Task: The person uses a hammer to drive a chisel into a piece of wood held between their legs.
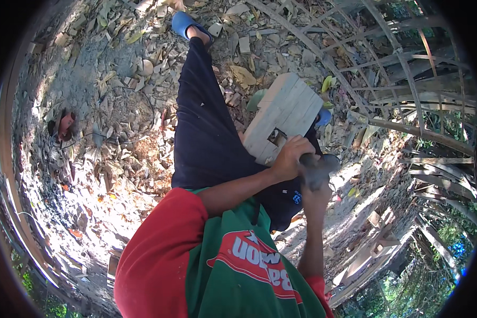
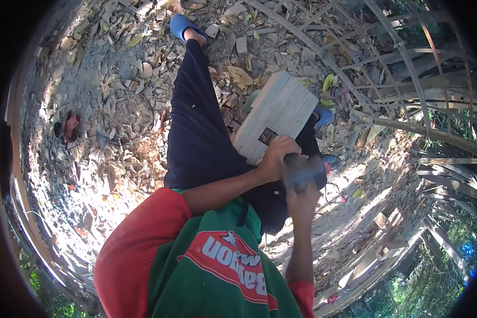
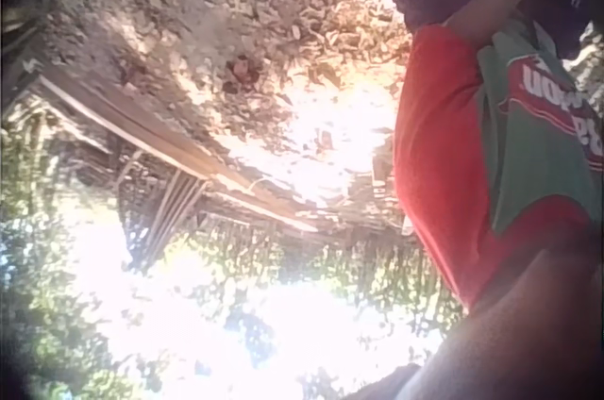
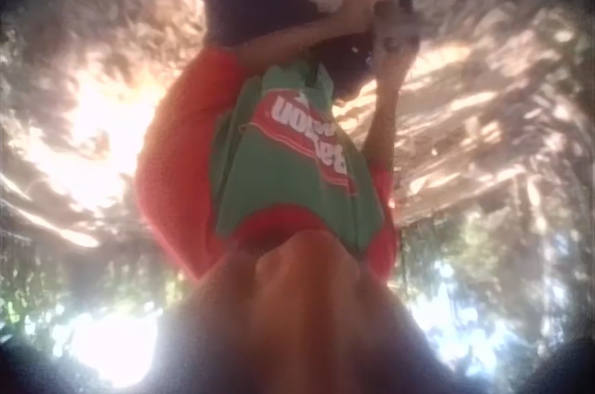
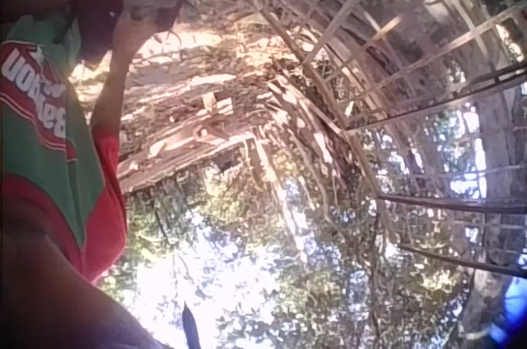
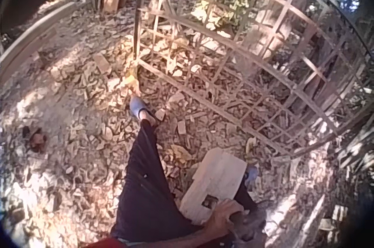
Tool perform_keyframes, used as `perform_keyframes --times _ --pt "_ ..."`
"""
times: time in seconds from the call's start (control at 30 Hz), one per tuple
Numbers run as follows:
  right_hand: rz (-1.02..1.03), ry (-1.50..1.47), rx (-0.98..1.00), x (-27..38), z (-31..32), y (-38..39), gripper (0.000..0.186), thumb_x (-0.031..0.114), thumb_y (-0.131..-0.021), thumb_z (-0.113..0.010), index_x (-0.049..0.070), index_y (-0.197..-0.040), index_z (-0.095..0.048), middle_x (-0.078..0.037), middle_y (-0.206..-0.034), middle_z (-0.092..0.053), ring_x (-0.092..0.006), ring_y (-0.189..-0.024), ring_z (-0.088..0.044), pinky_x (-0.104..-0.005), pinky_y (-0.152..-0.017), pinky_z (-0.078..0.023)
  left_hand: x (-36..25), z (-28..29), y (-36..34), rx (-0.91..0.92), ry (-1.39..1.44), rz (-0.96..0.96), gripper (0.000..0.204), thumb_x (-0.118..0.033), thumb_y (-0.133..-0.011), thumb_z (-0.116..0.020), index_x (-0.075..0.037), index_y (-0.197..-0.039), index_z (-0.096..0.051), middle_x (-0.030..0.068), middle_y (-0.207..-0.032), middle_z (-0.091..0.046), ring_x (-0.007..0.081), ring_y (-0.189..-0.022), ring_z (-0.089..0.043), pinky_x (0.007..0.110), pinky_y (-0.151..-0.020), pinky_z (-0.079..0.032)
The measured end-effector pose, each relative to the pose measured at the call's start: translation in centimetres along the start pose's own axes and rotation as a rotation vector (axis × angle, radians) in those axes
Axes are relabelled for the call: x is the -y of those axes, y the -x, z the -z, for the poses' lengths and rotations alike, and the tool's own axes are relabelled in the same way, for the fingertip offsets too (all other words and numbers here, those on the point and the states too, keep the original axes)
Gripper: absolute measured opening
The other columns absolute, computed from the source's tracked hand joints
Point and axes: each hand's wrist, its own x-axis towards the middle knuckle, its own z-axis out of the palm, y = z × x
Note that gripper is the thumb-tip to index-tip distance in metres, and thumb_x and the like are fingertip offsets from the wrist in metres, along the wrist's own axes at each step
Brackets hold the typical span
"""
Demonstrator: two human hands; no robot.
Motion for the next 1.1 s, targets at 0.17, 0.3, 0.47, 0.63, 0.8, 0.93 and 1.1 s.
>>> perform_keyframes --times 0.17,0.3,0.47,0.63,0.8,0.93,1.1 --pt "-0.305 -0.315 -0.031 4.1 2.5 -1.5 0.029 0.014 -0.08 -0.077 -0.002 -0.1 -0.064 -0.007 -0.069 -0.061 -0.0127 -0.057 -0.056 -0.0319 -0.055 -0.045 0.5 -1.0 0.6 -0.034 -0.03 0.027 0.02 -0.009 -0.075 -0.079 -0.006 -0.081 -0.06 0.0091 -0.08 -0.06 0.0308 -0.079 -0.058 0.04 -0.069 -0.044" --pt "-0.14 -0.42 -0.657 7.1 8.7 1.3 0.026 0.011 -0.085 -0.071 0.0 -0.107 -0.065 -0.005 -0.068 -0.057 -0.0115 -0.056 -0.051 -0.0294 -0.051 -0.044 0.4 -0.4 -0.9 -0.016 -0.026 0.047 0.022 -0.011 -0.076 -0.08 -0.008 -0.08 -0.059 0.007 -0.078 -0.058 0.0284 -0.078 -0.056 0.041 -0.069 -0.041" --pt "0.415 -0.315 -0.358 -1.3 4.9 1.3 0.014 0.011 -0.087 -0.064 0.002 -0.097 -0.061 -0.004 -0.067 -0.058 -0.0115 -0.054 -0.052 -0.0299 -0.051 -0.043 0.0 -1.3 -0.6 0.015 -0.02 0.042 0.022 -0.011 -0.075 -0.08 -0.007 -0.081 -0.059 0.0079 -0.078 -0.057 0.0294 -0.077 -0.056 0.042 -0.069 -0.041" --pt "-0.331 -0.471 -0.092 2.6 0.5 -2.9 0.013 0.007 -0.082 -0.067 -0.001 -0.09 -0.06 -0.001 -0.062 -0.051 -0.0091 -0.045 -0.044 -0.0283 -0.043 -0.034 2.8 -1.9 -1.3 -0.104 -0.065 -0.027 0.026 -0.006 -0.067 -0.078 -0.007 -0.085 -0.059 0.0091 -0.083 -0.059 0.0318 -0.083 -0.057 0.043 -0.074 -0.041" --pt "-0.003 -0.629 -0.422 6.9 9.7 0.6 0.009 0.004 -0.087 -0.066 0.005 -0.093 -0.06 -0.004 -0.067 -0.054 -0.01 -0.06 -0.051 -0.0241 -0.058 -0.045 1.4 -0.7 -0.4 -0.037 -0.025 0.033 0.022 -0.009 -0.074 -0.079 -0.007 -0.082 -0.058 0.0087 -0.078 -0.057 0.0305 -0.077 -0.057 0.04 -0.071 -0.041" --pt "0.767 -0.893 -0.302 3.1 11.8 0.0 0.009 0.003 -0.091 -0.055 0.009 -0.085 -0.052 -0.006 -0.064 -0.049 -0.0139 -0.057 -0.048 -0.0277 -0.055 -0.046 1.0 0.1 -0.1 0.005 -0.039 0.024 0.022 -0.008 -0.074 -0.079 -0.008 -0.081 -0.058 0.0079 -0.078 -0.057 0.0299 -0.078 -0.057 0.039 -0.071 -0.04" --pt "-0.195 -0.264 -0.048 1.4 -2.1 -2.9 0.028 0.022 -0.082 -0.075 -0.002 -0.088 -0.06 -0.005 -0.067 -0.061 -0.0107 -0.057 -0.055 -0.0294 -0.056 -0.045 2.0 -0.2 0.4 -0.032 -0.016 -0.003 0.023 -0.007 -0.074 -0.079 -0.005 -0.081 -0.058 0.0096 -0.079 -0.056 0.0317 -0.08 -0.057 0.041 -0.072 -0.042"
